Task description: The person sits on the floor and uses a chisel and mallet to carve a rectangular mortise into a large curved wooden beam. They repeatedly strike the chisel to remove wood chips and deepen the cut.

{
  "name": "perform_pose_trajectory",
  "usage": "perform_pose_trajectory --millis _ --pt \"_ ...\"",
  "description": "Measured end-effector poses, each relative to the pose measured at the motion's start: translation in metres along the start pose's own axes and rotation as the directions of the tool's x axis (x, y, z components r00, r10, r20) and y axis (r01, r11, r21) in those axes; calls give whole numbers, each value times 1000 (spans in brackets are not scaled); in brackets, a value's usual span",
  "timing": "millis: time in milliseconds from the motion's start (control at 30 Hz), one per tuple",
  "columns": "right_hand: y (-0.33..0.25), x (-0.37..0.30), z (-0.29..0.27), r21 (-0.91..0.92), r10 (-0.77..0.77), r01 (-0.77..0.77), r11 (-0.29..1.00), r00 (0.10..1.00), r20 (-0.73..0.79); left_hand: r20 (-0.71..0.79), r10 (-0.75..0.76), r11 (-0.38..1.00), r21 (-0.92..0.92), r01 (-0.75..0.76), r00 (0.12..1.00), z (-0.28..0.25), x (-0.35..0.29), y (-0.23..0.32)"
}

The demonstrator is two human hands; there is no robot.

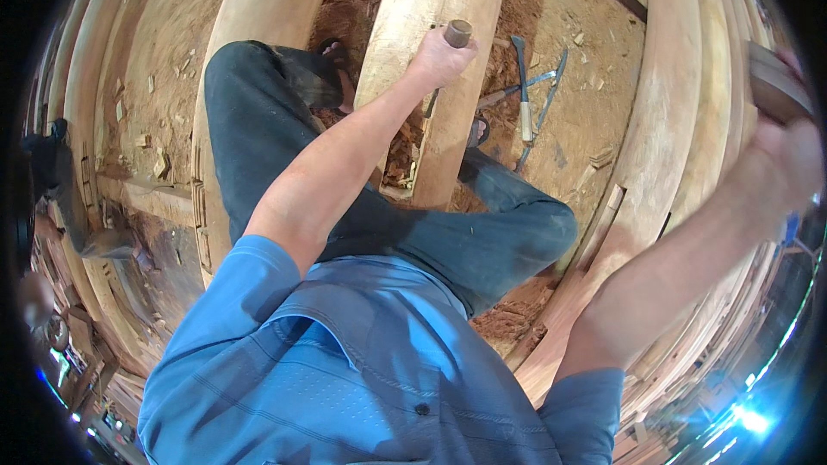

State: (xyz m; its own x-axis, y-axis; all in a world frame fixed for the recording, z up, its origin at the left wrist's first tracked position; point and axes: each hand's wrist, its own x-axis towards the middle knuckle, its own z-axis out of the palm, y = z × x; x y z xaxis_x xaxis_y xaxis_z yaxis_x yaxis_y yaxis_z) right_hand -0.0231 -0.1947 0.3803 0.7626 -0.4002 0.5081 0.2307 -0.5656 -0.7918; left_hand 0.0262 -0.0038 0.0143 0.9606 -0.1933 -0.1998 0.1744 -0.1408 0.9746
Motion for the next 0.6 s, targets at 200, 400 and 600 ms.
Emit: perform_pose_trajectory --millis 200,400,600 --pt "106 -146 53 -825 711 78 559 467 526 57 15 1000 -6 -15 998 -8 -11 9" --pt "91 -162 18 -721 713 -264 641 551 433 88 -84 996 3 84 993 -15 -14 25" --pt "21 -52 -31 -172 249 -197 965 893 374 65 -1 1000 -4 1 998 -13 -8 9"
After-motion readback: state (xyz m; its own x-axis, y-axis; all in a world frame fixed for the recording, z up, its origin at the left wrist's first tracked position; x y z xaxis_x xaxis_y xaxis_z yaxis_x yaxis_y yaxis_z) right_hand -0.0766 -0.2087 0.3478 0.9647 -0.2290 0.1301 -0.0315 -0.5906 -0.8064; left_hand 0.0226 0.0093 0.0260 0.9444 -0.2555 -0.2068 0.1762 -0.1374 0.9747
